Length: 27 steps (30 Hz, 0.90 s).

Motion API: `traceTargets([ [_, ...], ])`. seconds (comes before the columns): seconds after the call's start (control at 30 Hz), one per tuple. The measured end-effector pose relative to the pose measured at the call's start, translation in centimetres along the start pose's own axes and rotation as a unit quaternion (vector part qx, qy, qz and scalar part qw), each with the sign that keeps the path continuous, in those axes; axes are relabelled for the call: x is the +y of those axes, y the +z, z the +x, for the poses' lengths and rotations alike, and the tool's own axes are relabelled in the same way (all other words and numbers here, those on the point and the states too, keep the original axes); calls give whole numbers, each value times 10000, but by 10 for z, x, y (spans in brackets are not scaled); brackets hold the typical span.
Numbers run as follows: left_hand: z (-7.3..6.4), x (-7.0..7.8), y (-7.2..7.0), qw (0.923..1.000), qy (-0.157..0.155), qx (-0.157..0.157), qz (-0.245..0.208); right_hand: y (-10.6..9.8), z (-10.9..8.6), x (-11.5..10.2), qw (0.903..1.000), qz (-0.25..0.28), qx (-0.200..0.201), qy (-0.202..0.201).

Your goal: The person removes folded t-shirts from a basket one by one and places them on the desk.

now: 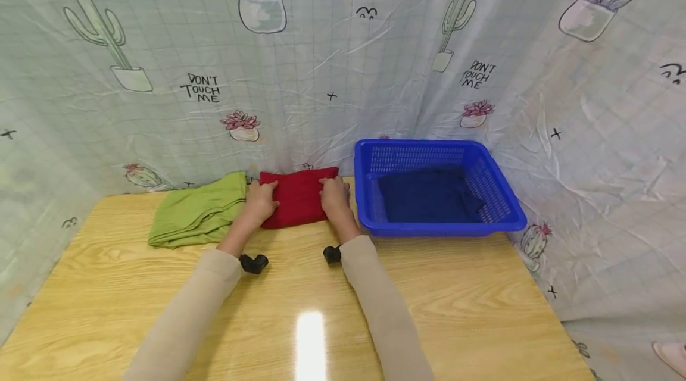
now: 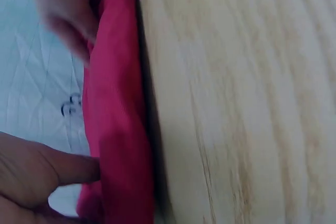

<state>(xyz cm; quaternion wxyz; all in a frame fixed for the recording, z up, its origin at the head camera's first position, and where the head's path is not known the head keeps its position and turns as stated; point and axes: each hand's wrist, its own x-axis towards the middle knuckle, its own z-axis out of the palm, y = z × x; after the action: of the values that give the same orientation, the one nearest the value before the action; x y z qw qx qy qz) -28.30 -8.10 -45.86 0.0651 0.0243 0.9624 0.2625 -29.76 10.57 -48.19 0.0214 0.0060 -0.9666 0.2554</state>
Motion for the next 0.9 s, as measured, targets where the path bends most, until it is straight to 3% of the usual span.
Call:
traceTargets([
  [0.1, -5, 7, 1, 9997, -120, -7, 199, -3, -9, -7, 9991, -367, -71, 217],
  [0.17, -10, 9, -1, 9998, -186, 6, 93, -6, -17, -11, 9987, -382, -52, 334],
  [0.27, -15, 11, -6, 9994, -22, 67, 328, -13, -26, -16, 9991, -405, -34, 137],
  [0.43, -25, 14, -18, 9979, 549, 251, 252, -44, -41, -25, 9967, -447, 46, -675],
  [0.6, -37, 23, -30, 9932, 1052, 360, 335, -87, -57, -25, 9832, -939, 84, -1561],
  [0.73, -46, 34, -40, 9868, 1499, 459, 412, -120, -65, -16, 9737, -1267, 31, -1895],
  [0.9, -55, 51, -51, 9779, 2006, 315, 502, -152, -70, -1, 9637, -1673, -69, -2078],
])
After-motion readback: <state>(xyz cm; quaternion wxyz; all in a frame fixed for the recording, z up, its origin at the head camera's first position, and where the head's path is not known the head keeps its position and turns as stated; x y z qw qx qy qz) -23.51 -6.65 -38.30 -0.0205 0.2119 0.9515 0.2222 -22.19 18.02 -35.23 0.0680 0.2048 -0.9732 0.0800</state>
